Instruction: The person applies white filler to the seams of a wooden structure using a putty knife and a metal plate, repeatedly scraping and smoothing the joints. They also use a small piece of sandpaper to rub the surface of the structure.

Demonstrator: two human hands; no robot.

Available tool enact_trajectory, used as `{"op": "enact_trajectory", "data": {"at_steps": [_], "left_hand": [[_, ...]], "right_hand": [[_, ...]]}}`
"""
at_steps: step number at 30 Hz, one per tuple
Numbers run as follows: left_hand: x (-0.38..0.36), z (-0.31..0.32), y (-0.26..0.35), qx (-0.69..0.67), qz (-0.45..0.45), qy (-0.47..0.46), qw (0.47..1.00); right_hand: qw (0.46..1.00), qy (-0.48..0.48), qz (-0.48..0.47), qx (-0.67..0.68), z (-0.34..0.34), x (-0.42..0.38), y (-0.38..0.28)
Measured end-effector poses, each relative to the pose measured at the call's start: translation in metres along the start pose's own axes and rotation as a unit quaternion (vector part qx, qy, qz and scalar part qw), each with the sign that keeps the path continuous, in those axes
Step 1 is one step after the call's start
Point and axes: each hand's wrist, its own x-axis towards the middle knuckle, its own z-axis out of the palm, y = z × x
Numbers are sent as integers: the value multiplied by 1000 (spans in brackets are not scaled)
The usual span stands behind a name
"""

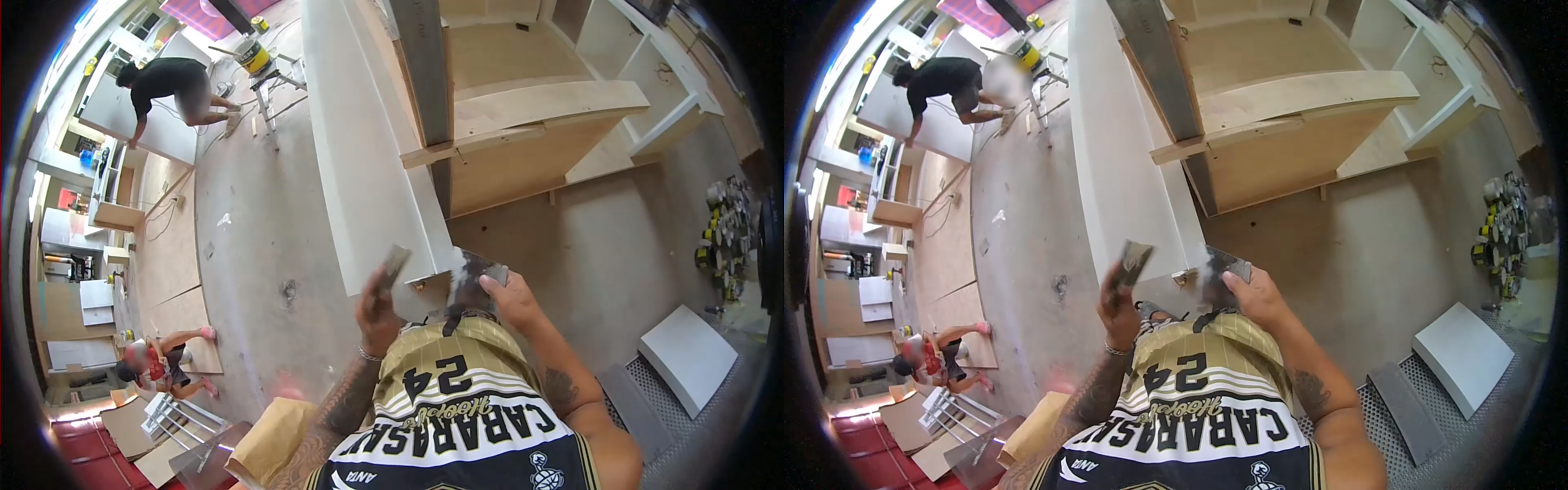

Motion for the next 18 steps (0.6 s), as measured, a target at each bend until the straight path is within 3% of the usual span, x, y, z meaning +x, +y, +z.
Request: {"op": "enact_trajectory", "data": {"at_steps": [1, 3, 5, 7, 10, 12, 13, 14, 16, 18], "left_hand": [[10, 3, -1, -78, 130, -62, 987], [19, 0, 11, 48, 280, -141, 948], [16, 3, 13, 69, 261, -170, 948], [10, -2, 12, 119, 230, -183, 948], [0, -33, 8, 248, 171, -274, 913], [-24, -40, 1, 179, 89, -198, 960], [-32, -43, -2, 144, 50, -160, 975], [-41, -44, -5, 84, 7, -124, 989], [-49, -42, -1, 55, -30, -66, 996], [-56, -40, -2, 46, -48, -22, 998]], "right_hand": [[993, -7, 49, 110, 6, 1, -3], [935, -21, 147, 321, 19, 4, -8], [888, -119, 183, 404, 21, 6, -11], [886, -76, 155, 429, 22, 7, -32], [943, -59, 54, 322, -6, 28, -54], [995, -25, -9, 96, -7, 57, -71], [992, -43, -79, -85, -12, 82, -66], [952, -62, -144, -264, -18, 107, -58], [870, -88, -94, -476, -11, 143, -65], [787, -91, -227, -567, -14, 191, -48]]}}
